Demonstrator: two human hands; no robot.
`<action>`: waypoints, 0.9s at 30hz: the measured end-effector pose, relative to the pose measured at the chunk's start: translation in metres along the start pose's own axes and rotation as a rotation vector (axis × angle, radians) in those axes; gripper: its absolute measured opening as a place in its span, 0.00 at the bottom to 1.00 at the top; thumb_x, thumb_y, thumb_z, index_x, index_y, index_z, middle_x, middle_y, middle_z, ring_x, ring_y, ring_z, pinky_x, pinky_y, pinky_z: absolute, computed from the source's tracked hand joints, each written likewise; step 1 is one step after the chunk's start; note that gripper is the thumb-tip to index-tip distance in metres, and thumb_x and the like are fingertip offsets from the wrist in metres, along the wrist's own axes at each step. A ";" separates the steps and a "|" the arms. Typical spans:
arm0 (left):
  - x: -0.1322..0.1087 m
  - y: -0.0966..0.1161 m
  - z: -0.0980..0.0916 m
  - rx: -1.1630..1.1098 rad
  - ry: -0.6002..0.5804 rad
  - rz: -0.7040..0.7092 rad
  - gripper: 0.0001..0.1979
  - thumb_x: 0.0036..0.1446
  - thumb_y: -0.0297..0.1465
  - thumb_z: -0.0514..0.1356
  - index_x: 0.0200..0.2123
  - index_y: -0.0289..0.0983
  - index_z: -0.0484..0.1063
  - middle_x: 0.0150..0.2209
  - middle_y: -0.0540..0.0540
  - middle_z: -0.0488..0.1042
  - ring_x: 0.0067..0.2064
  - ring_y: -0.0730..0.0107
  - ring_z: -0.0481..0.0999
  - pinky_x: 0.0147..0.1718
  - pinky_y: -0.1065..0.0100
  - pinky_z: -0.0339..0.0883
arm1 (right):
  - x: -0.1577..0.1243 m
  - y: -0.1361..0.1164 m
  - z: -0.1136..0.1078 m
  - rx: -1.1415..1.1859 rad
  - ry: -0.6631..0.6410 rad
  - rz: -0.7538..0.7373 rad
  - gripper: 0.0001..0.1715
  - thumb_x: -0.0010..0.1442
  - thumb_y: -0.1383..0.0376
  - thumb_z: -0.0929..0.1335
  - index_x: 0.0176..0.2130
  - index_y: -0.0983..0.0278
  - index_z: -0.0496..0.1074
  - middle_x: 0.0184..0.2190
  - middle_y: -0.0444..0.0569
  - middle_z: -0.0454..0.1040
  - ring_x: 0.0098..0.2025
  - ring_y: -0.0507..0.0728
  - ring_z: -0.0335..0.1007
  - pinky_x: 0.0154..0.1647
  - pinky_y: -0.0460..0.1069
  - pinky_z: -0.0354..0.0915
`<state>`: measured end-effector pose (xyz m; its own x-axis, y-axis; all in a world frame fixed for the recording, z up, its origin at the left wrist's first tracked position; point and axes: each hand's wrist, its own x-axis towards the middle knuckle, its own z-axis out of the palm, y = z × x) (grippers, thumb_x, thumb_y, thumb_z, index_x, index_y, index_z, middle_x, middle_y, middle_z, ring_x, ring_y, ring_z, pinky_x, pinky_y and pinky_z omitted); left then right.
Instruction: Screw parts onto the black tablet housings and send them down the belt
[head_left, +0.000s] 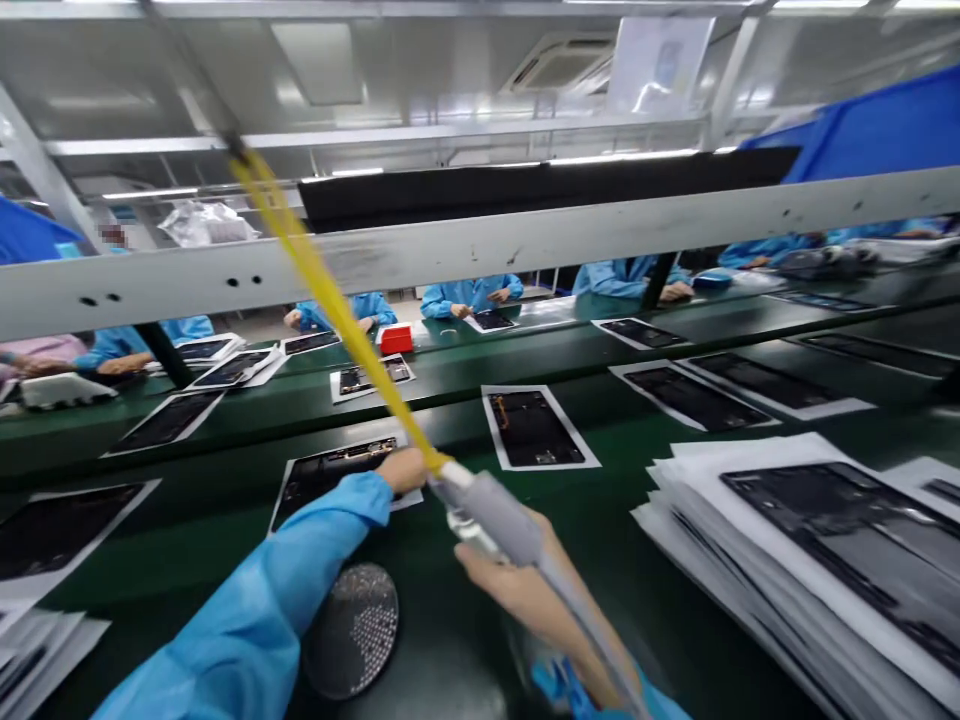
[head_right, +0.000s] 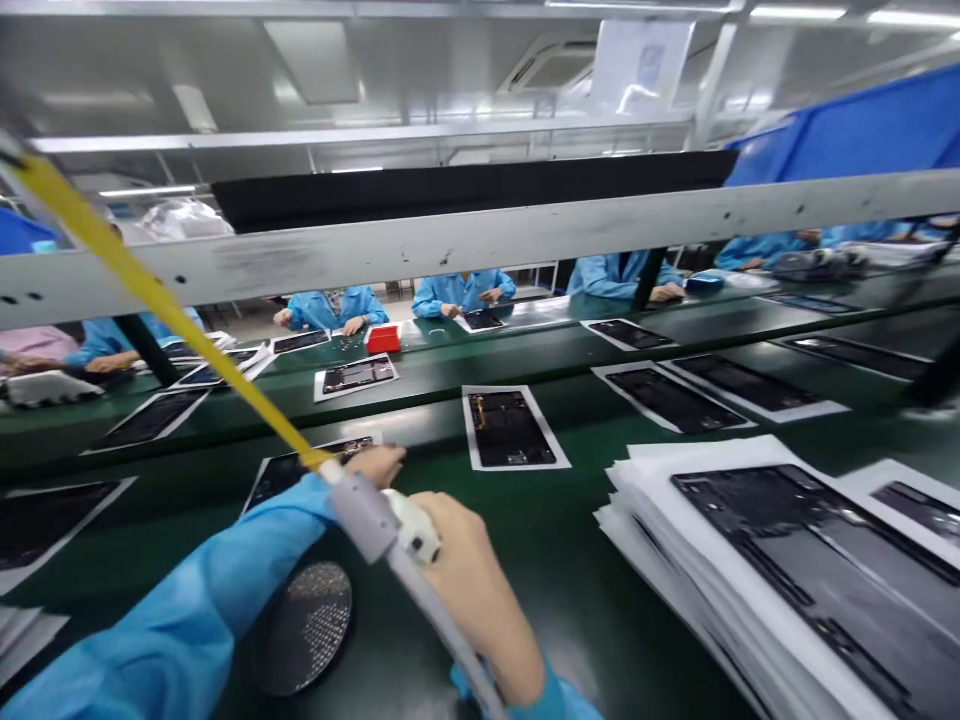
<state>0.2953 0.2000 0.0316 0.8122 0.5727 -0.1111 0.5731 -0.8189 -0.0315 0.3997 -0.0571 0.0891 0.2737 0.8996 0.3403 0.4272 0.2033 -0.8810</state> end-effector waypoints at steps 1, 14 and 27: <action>0.013 0.023 0.009 -0.004 -0.012 0.053 0.15 0.68 0.37 0.60 0.52 0.35 0.71 0.50 0.42 0.73 0.48 0.63 0.75 0.47 0.57 0.74 | 0.000 -0.002 0.002 0.011 -0.078 0.002 0.06 0.48 0.68 0.71 0.32 0.62 0.73 0.28 0.42 0.72 0.30 0.53 0.66 0.30 0.46 0.61; 0.082 0.102 0.031 -0.051 -0.023 0.099 0.16 0.68 0.37 0.59 0.53 0.35 0.70 0.50 0.42 0.73 0.48 0.62 0.76 0.47 0.56 0.74 | -0.002 -0.015 -0.022 0.074 -0.277 -0.040 0.14 0.50 0.72 0.67 0.39 0.62 0.70 0.37 0.45 0.70 0.39 0.56 0.67 0.41 0.49 0.61; 0.050 0.084 0.021 -0.409 0.019 0.014 0.15 0.66 0.37 0.61 0.52 0.36 0.71 0.51 0.43 0.72 0.50 0.60 0.75 0.48 0.57 0.73 | -0.006 -0.020 -0.026 0.087 -0.222 -0.088 0.11 0.50 0.74 0.68 0.31 0.62 0.63 0.32 0.42 0.64 0.33 0.52 0.60 0.33 0.47 0.54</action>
<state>0.3823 0.1590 0.0022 0.8199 0.5654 -0.0900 0.5549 -0.7463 0.3675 0.4120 -0.0763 0.1134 0.0384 0.9377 0.3452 0.3623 0.3089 -0.8794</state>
